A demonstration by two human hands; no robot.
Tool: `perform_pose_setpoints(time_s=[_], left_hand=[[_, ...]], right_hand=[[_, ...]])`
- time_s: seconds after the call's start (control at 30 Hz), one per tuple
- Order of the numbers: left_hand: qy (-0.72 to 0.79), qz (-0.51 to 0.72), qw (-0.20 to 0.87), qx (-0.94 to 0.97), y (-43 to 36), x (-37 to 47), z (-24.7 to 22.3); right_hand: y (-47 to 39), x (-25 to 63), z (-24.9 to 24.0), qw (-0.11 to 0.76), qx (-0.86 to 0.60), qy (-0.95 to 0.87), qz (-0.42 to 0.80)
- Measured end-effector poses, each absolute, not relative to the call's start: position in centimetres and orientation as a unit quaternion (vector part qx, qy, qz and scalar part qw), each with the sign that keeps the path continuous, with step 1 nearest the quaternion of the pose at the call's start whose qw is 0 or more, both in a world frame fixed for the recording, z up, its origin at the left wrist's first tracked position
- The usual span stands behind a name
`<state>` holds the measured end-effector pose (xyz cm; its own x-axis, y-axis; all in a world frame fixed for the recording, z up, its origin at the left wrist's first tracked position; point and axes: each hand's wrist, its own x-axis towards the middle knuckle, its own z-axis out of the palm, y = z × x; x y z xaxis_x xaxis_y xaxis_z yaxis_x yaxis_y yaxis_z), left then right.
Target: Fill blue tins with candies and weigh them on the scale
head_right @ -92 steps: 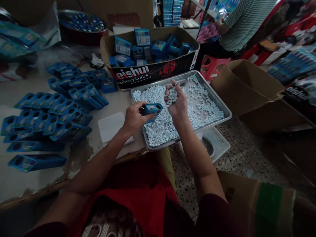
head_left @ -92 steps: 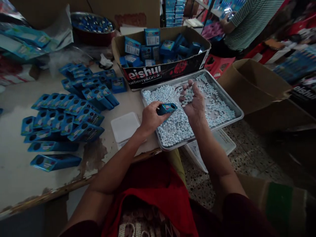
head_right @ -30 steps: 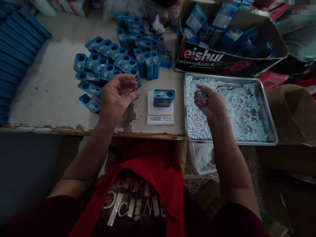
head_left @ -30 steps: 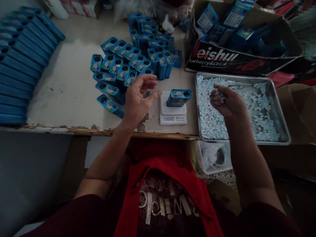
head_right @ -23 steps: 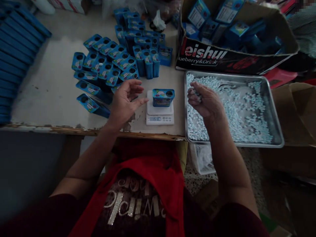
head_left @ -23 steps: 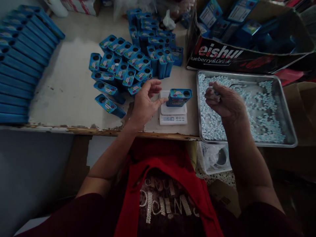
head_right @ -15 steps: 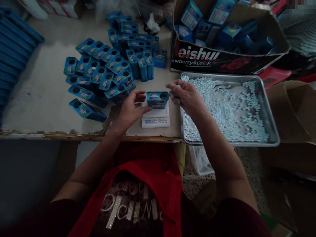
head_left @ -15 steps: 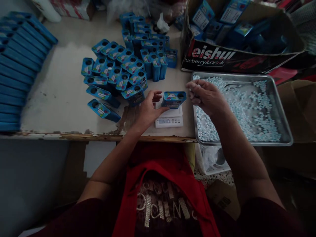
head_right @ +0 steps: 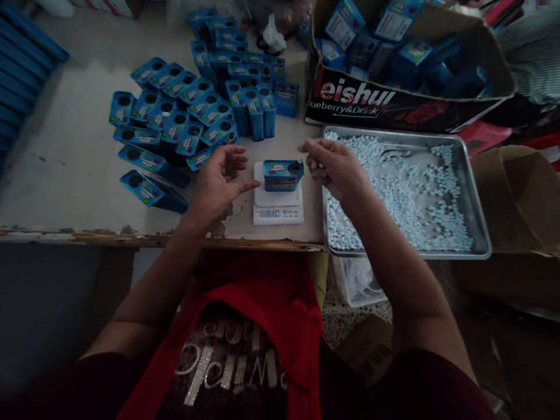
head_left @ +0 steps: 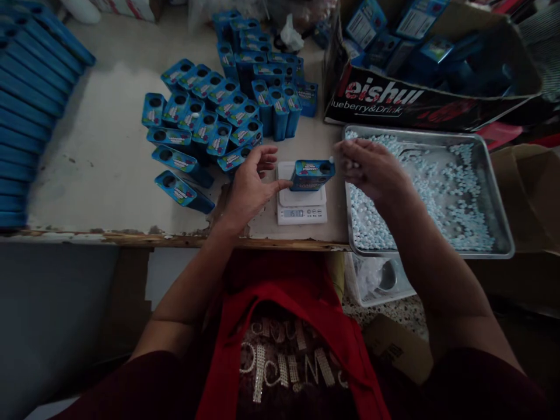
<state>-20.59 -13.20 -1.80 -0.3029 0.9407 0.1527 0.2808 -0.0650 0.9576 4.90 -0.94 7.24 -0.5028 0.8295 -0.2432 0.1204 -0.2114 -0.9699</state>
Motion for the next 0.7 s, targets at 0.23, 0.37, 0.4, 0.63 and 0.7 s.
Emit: perform_pose_setpoints(time_s=[0.23,0.37,0.4,0.63,0.7], left_hand=[[0.596,0.538,0.314,0.506,-13.2,-21.6,-1.6],[0.598,0.522,0.313,0.521,-12.9,-20.9,-0.8],[0.598,0.517,0.311,0.528,-12.8,-20.6,-0.5],[0.589,0.502,0.284,0.565,-11.9,-19.2,1.0],[0.582,0.497,0.277,0.581,-11.4,-18.7,1.1]], right_hand=[[1.2,8.3,7.0,0.240,-0.489,-0.495,0.677],[0.8,9.8,6.5,0.255,-0.497,-0.497,0.664],[0.6,9.9,6.3,0.263,-0.492,-0.505,0.659],[-1.8,7.1,6.2,0.323,-0.432,-0.628,0.562],[-2.3,6.2,6.2,0.316,-0.429,-0.681,0.503]])
